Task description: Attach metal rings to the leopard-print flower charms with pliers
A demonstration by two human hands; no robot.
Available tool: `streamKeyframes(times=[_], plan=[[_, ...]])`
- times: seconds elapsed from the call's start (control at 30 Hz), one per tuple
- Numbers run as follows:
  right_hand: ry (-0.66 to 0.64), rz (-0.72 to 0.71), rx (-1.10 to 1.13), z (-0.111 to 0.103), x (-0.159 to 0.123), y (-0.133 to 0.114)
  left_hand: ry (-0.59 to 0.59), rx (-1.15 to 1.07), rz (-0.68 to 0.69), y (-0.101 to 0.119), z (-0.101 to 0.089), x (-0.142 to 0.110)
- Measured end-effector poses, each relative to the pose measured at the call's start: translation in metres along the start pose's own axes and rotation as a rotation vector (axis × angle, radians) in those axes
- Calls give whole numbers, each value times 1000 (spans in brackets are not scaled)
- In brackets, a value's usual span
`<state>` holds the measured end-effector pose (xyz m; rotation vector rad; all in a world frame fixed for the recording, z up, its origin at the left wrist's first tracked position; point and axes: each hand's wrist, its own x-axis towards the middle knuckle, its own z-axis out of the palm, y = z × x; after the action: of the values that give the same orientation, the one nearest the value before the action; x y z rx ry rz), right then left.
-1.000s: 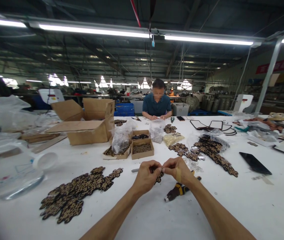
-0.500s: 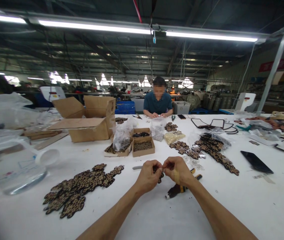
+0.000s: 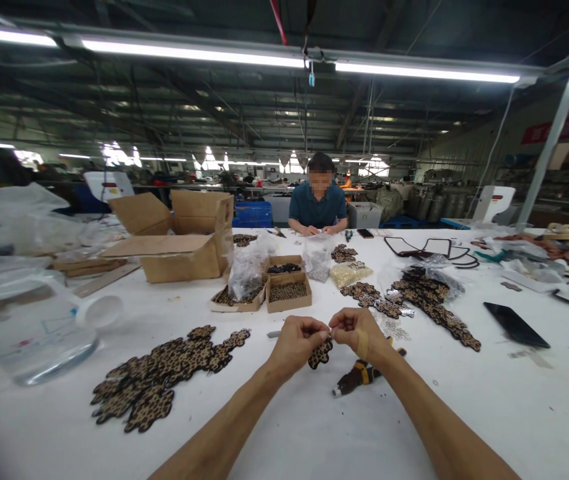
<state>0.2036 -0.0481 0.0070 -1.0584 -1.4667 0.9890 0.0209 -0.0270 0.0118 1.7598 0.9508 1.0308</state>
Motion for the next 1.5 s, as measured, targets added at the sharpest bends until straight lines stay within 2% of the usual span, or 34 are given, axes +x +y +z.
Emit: streamKeyframes(times=[0.13,0.4,0.53,0.77,0.93,1.1,1.3,1.5], plan=[[18,54,27,-3,-2,-6,51,-136,-54,-2,-1,2],[7,88,36,6,-4,-9,197,-205,-54,-16,9,3],[15,104,70,7,-3,-2,234,-197,-66,-24,12,4],[66,164,163,9,-2,6,335,-67,7,-19,14,0],[127,98,82,12,-2,4,410,-87,-103,-24,20,-1],[99,118,45,14,-5,-3,448,-99,-166,-33,21,0],[75,34,-26,17,-5,4,471,-240,-237,-36,23,2],[119,29,-82,12,1,12,390,-431,-310,-28,26,3]])
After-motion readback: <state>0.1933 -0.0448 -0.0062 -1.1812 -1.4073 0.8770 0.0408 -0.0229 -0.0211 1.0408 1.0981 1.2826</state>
